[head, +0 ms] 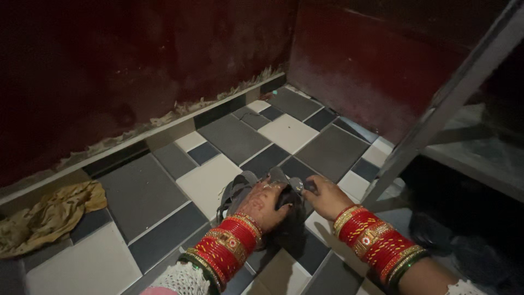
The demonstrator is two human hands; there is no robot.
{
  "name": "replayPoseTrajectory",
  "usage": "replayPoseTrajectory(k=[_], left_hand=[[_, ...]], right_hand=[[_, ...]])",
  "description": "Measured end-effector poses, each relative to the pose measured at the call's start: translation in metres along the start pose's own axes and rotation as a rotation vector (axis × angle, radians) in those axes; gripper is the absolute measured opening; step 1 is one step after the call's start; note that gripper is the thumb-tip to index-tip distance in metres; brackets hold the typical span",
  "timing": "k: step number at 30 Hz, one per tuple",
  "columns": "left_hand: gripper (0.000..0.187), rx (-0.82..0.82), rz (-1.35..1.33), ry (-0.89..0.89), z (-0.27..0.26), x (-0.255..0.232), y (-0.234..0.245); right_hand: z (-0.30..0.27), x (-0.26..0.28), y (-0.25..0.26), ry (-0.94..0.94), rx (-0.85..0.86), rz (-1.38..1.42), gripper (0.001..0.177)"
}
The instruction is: The person removes various pairs of shoes from a metal shoe rack and places them on the tiled floor. The person handles multiple pairs of footwear, including black slip-ons, grey sandals, and beige flats, moving them one by one from the shelves to the ground.
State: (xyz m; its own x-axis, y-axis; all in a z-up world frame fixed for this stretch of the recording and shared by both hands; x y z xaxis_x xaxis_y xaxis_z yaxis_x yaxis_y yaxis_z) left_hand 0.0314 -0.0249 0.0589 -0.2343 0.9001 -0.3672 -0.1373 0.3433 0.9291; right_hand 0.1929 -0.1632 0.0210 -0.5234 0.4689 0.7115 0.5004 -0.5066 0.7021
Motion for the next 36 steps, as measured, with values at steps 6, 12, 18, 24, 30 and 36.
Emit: replayPoseTrajectory(k=[6, 12, 18, 24, 30, 36], left_hand=[[0.058, -0.084, -0.031, -0.077, 0.011, -0.013, 0.011], [0.057, -0.065, -0.049, -0.088, 0.023, -0.035, 0.035], [0.061, -0.135, -0.217, -0.087, 0.039, -0.059, 0.029], [0.059, -0.108, -0.201, -0.212, 0.041, -0.099, 0.027], [0.056, -0.169, -0.239, -0.249, 0.039, -0.120, 0.056], [0.056, -0.146, -0.378, -0.141, 0.043, -0.125, 0.078]], right_hand=[[-0.022, 0.037, 0.036, -0.019, -0.032, -0.139, 0.047], [-0.050, 0.067, 0.065, -0.085, -0.083, -0.132, 0.050], [-0.085, 0.080, 0.100, 0.040, -0.167, -0.251, 0.048], [-0.110, 0.081, 0.139, 0.004, -0.196, -0.248, 0.040], [-0.092, 0.080, 0.148, 0.280, -0.329, -0.178, 0.037], [-0.081, 0.109, 0.160, 0.262, -0.372, -0.174, 0.033]])
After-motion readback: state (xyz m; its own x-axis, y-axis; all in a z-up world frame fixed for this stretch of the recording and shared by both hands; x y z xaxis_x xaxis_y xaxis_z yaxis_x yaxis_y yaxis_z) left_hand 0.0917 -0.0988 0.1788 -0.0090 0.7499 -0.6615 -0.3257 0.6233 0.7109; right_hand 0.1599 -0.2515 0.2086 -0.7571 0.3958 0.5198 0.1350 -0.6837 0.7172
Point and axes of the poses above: each hand's wrist, its own z-axis towards the middle knuckle, its own y-axis out of the back of the hand, x = y × z, the point moved 2 cm from there along z, towards the middle knuckle, and after that the axes turned 10 degrees about z, right-handed, at the moved point
